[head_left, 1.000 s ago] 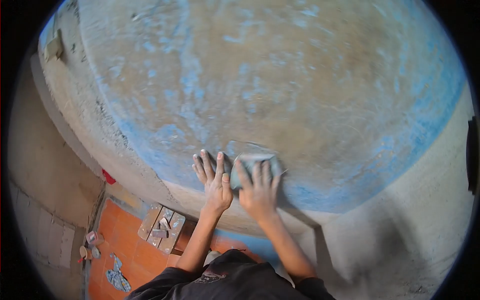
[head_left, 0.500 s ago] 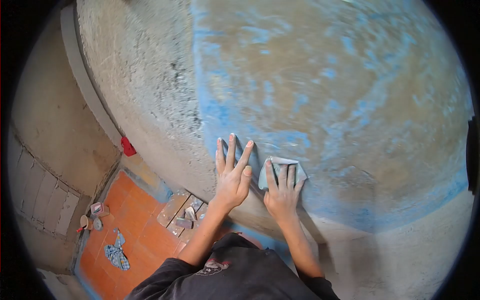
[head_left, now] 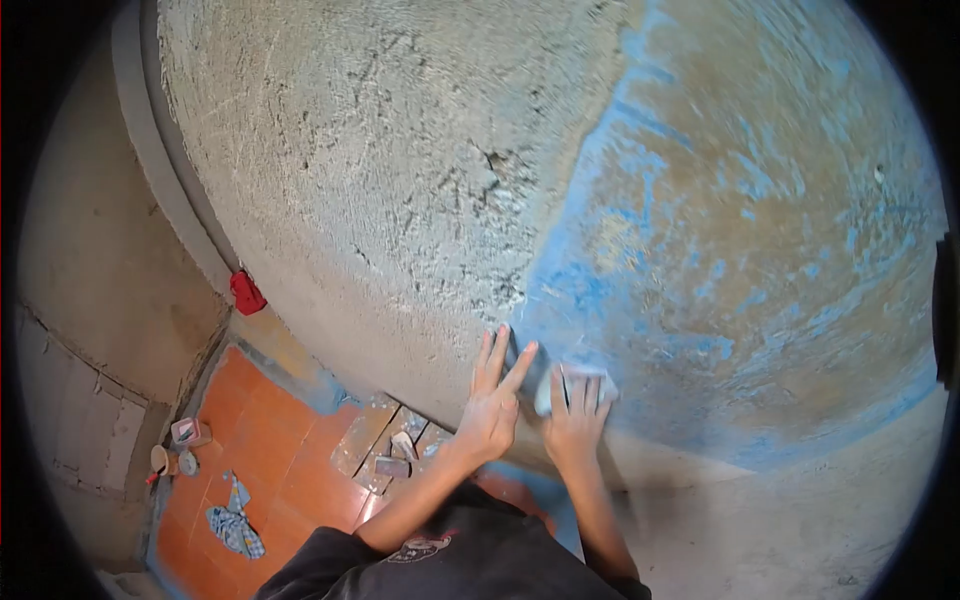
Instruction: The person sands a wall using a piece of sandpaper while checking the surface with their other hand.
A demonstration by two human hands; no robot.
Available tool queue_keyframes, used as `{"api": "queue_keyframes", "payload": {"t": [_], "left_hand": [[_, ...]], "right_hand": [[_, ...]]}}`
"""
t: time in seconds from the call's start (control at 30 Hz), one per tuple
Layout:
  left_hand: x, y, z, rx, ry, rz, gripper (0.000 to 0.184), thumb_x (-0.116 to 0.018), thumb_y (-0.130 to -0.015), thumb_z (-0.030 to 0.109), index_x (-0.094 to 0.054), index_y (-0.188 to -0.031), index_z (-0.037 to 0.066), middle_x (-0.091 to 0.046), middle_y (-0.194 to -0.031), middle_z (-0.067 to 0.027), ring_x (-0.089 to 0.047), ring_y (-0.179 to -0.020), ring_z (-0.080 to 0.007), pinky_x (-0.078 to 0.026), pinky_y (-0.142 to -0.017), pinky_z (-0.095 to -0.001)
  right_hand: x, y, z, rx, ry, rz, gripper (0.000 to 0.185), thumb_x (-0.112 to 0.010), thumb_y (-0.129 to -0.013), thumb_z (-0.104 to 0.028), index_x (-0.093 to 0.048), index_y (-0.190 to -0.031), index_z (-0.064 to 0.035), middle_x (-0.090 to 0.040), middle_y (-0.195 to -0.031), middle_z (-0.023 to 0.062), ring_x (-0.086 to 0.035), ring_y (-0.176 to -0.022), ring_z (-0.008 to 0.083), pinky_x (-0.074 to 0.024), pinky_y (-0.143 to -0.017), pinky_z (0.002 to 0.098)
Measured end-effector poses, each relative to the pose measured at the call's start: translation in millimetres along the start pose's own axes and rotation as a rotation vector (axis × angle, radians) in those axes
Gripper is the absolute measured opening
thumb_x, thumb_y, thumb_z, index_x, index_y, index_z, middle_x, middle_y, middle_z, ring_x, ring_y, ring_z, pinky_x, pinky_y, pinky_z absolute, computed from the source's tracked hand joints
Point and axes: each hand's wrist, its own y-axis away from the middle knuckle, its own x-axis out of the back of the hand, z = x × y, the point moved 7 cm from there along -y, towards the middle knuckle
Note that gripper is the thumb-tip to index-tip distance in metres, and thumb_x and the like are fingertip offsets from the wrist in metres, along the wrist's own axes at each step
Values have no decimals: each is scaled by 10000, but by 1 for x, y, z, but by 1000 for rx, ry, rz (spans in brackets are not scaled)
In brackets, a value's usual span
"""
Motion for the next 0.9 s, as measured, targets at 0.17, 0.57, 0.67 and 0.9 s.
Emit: {"api": "queue_keyframes", "payload": {"t": [0.17,0.57,0.67,0.9], "left_hand": [[-1,-2,-2,-16,56,-11,699,-152,-1070,516,-383,-1553,66,-128,-1633,-316,-95,-1484,-563,-98,-1197,-589],[10,-10,21,-84,57,-10,741,-126,-1056,545,-417,-1534,59,-136,-1612,-357,-67,-1476,-581,-27,-1191,-617],[7,-19,28,-120,29,-22,735,-124,-1057,528,-423,-1528,49,-142,-1604,-370,-57,-1477,-580,-13,-1190,-621],[-9,-30,39,-163,9,-26,709,-141,-1060,512,-432,-1528,66,-113,-1616,-361,-30,-1477,-583,2,-1181,-635]], "right_hand": [[61,-28,22,-121,133,169,674,-592,-853,-213,-465,-1508,-115,-378,-1505,310,-291,-1416,566,-162,-1123,727],[-18,28,29,-210,86,181,651,-559,-928,-333,-435,-1524,-104,-292,-1581,305,-237,-1446,570,-188,-1116,725],[48,2,42,-316,104,430,637,-533,-957,-333,-411,-1539,-106,-290,-1581,307,-252,-1445,560,-200,-1128,701],[80,-50,0,-222,119,374,640,-540,-968,-301,-395,-1530,-33,-291,-1577,312,-240,-1448,561,-185,-1148,679]]}}
